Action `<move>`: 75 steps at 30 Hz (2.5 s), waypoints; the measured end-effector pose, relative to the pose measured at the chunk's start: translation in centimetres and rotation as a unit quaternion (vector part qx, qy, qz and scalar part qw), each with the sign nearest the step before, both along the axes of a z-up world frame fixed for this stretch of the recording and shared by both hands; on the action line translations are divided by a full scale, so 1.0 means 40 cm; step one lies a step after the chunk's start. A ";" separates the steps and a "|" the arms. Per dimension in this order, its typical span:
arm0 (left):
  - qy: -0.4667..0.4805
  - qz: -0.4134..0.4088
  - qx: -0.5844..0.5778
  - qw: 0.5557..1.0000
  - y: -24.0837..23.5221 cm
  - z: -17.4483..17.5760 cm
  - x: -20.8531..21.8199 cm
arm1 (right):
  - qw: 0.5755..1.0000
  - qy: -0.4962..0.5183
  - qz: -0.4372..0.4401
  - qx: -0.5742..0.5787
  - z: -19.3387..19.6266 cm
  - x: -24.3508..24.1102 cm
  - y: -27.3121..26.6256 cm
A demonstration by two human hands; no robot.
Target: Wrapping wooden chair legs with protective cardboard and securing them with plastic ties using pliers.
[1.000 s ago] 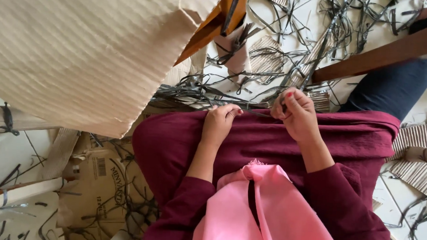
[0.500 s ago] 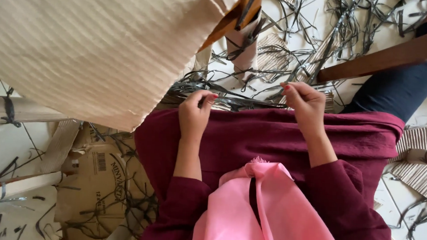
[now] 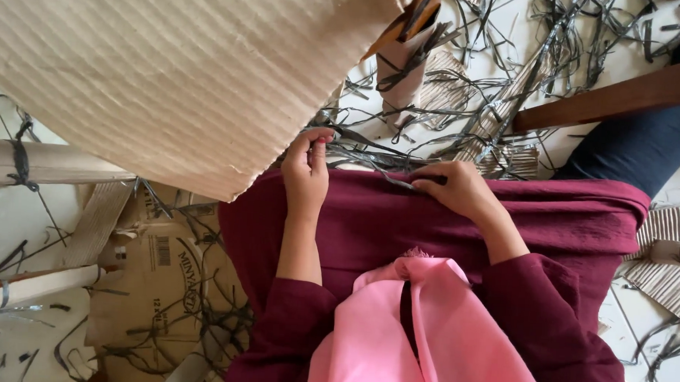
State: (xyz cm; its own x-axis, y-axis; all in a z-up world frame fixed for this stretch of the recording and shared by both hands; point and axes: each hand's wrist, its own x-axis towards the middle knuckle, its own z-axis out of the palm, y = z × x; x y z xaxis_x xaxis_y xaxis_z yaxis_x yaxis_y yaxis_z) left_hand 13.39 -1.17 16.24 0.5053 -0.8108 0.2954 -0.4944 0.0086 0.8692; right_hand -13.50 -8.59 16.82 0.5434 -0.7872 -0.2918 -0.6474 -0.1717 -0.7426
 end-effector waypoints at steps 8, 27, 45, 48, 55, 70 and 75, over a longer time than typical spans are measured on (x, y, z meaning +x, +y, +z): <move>-0.013 0.096 0.015 0.995 0.024 -0.023 0.044 | 0.982 -0.073 0.067 0.159 -0.018 -0.004 -0.037; 0.155 -0.001 0.281 0.947 0.007 -0.114 0.011 | 0.862 -0.463 -0.039 0.202 -0.002 0.096 0.006; -0.078 -0.152 0.319 0.932 0.179 -0.019 0.136 | 0.999 0.013 -0.015 0.025 -0.205 0.463 0.025; -0.064 -0.158 0.257 0.951 0.218 0.054 0.165 | 0.997 0.075 -0.025 -0.008 -0.255 0.518 0.040; -0.105 -0.036 0.075 0.991 0.297 0.026 0.232 | 0.985 0.116 0.116 -0.058 -0.226 0.605 0.051; -0.091 0.130 -0.064 0.985 0.402 0.058 0.309 | 0.951 -0.057 0.001 -0.305 -0.096 0.671 0.112; -0.139 0.149 -0.028 0.979 0.368 0.051 0.316 | 0.946 0.168 0.151 -0.230 -0.158 0.680 0.127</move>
